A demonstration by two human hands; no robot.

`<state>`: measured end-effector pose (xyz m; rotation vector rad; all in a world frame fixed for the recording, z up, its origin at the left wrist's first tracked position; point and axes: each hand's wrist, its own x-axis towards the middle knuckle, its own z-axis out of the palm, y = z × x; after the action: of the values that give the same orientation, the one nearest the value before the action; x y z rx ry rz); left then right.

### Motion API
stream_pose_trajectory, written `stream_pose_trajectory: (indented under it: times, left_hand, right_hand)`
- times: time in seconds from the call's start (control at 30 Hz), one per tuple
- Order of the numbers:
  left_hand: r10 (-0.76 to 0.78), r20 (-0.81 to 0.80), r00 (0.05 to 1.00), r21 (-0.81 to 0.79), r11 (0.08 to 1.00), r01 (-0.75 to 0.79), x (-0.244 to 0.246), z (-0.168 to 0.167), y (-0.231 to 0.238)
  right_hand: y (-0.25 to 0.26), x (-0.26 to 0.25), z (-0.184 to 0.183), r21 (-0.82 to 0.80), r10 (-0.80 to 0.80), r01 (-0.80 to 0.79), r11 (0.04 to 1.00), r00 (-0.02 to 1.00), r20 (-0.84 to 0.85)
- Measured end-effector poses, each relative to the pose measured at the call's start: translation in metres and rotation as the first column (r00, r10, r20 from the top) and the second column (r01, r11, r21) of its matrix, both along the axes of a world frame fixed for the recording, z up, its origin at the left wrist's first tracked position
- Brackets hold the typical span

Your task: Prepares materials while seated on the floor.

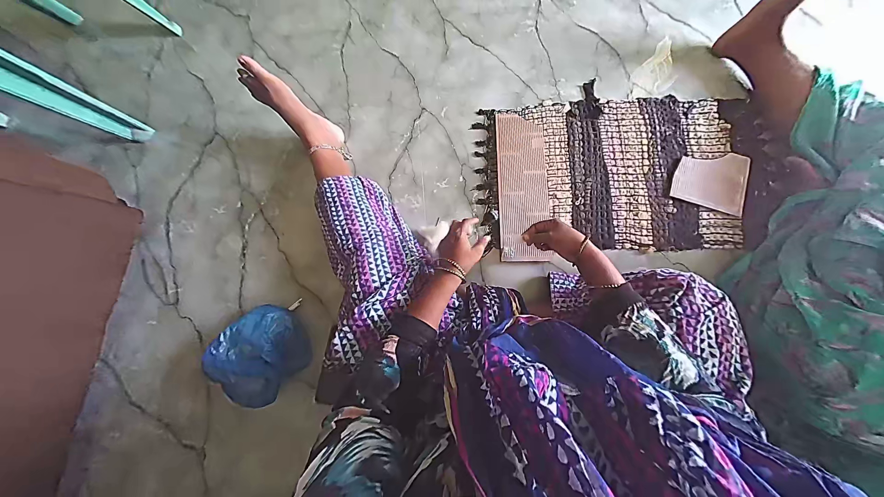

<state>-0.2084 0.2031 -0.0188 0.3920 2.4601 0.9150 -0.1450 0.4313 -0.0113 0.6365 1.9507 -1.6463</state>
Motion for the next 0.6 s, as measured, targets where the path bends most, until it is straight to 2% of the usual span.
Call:
stream_pose_trajectory:
  times: [0.1,0.17,0.3,0.47,0.6]
  left_hand:
    - [-0.113,0.233,0.966,0.276,0.960,0.046,0.003,-0.011,0.013]
    - [-0.157,0.333,0.930,0.365,0.931,0.026,0.004,-0.019,0.023]
    - [-0.148,0.378,0.914,0.304,0.952,0.028,0.000,-0.024,0.035]
    - [-0.061,0.392,0.918,0.301,0.951,-0.066,-0.002,-0.030,0.038]
    - [-0.032,0.408,0.912,0.277,0.957,-0.090,-0.004,-0.033,0.042]
  right_hand:
    - [-0.006,-0.002,-0.002,-0.035,0.027,-0.028,0.999,0.999,-0.018]
    - [-0.009,-0.002,-0.002,-0.038,0.051,-0.052,0.998,0.998,-0.040]
    - [-0.003,-0.002,-0.007,-0.043,0.040,-0.042,0.998,0.998,-0.044]
    - [0.011,-0.003,-0.025,0.010,-0.015,0.015,1.000,0.998,-0.059]
    - [0.008,-0.009,-0.022,0.006,-0.014,0.015,1.000,0.999,-0.030]
